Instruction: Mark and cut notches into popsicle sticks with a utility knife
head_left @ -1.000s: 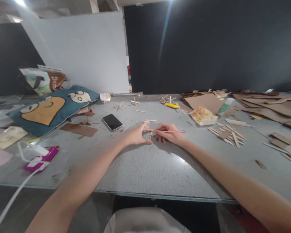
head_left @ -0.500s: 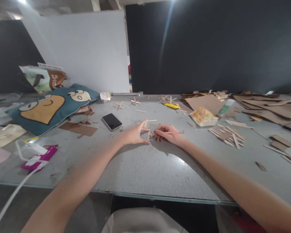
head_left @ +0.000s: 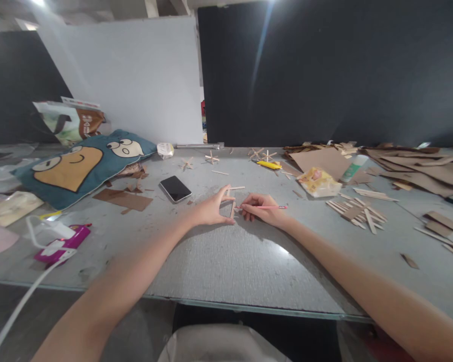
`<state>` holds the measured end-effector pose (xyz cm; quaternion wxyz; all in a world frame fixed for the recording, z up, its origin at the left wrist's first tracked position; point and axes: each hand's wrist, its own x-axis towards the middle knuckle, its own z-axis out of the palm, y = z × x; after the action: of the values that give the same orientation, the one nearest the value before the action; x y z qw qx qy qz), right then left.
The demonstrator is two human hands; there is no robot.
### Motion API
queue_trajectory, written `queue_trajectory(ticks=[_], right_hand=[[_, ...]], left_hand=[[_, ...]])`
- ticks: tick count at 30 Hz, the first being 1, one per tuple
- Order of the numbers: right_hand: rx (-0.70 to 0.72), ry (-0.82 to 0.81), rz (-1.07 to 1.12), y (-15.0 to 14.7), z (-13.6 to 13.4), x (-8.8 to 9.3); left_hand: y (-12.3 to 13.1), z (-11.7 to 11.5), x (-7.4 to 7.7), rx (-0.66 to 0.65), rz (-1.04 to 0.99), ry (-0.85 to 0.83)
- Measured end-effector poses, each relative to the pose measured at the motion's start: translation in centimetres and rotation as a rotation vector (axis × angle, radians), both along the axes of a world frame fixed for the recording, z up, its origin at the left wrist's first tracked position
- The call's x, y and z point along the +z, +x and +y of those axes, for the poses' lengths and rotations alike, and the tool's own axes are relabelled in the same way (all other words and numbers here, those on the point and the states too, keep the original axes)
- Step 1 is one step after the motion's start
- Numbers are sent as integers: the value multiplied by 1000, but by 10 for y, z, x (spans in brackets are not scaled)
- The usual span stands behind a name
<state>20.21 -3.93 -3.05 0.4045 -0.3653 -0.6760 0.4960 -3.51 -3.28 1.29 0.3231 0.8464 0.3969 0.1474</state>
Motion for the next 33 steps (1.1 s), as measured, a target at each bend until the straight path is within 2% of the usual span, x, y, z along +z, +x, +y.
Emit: queue_trajectory(ticks=[8,33], right_hand=[[-11,38,-30,0,-1,0],[-1,7,-50,-3,1,1]], left_hand=[[0,1,-2,-9,-10,9],[-1,3,-4,7,9,9]])
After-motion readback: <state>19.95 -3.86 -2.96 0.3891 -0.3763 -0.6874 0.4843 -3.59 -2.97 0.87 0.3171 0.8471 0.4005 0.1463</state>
